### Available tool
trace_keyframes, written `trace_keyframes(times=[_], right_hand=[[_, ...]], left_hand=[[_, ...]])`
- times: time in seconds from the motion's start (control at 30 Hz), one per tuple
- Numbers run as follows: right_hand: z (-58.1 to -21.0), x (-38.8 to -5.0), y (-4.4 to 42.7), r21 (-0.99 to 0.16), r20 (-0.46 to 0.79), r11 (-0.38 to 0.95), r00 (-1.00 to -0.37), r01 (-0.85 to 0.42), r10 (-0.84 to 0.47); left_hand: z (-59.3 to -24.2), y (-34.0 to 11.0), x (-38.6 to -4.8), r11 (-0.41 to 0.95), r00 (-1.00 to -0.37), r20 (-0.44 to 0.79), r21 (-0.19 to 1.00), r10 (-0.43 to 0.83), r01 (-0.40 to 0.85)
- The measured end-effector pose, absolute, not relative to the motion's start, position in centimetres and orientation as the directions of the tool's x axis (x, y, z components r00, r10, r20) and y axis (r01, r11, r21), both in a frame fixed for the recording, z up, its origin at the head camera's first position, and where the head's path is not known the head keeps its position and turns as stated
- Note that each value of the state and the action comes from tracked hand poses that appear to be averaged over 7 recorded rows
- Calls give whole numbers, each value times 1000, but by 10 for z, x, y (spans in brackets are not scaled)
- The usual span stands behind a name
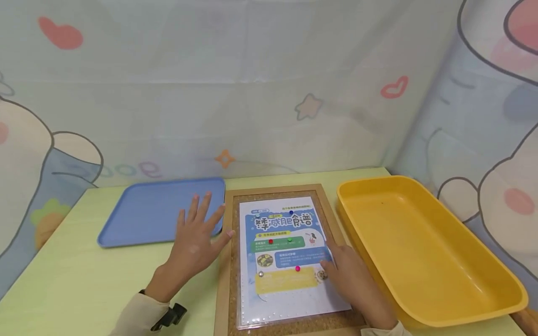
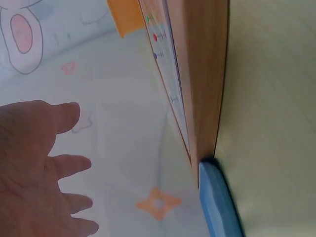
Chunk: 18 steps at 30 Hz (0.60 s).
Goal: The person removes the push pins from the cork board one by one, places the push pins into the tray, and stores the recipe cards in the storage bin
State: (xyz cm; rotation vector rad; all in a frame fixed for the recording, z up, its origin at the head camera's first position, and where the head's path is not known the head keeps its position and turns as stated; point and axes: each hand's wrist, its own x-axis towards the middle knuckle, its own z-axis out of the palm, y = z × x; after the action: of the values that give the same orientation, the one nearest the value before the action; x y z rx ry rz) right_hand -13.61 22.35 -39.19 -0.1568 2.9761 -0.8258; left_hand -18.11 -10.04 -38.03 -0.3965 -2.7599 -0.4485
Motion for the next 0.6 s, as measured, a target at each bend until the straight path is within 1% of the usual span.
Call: trace_keyframes(times=[0.17,0.27,0.33,0.43,0.53,0.6], right_hand=[[-394,-125,229,-501,-162,862,-987,79,-4],[-397,-118,229,-461,-198,877,-979,138,49],[-399,-114,228,-419,-212,891,-973,173,90],[-402,-109,227,-377,-200,906,-972,191,122],[-405,-103,227,-366,-192,910,-973,195,132],[-406,-100,226,-356,-181,915,-975,189,131]], left_hand=[[-384,-87,-180,871,-922,197,310,334,382],[-384,-78,-179,836,-895,141,322,422,445],[-384,-73,-177,810,-871,117,326,477,487],[-385,-67,-174,775,-837,78,338,542,534],[-387,-64,-173,749,-812,49,357,581,558],[-389,-61,-172,739,-796,41,345,604,578]])
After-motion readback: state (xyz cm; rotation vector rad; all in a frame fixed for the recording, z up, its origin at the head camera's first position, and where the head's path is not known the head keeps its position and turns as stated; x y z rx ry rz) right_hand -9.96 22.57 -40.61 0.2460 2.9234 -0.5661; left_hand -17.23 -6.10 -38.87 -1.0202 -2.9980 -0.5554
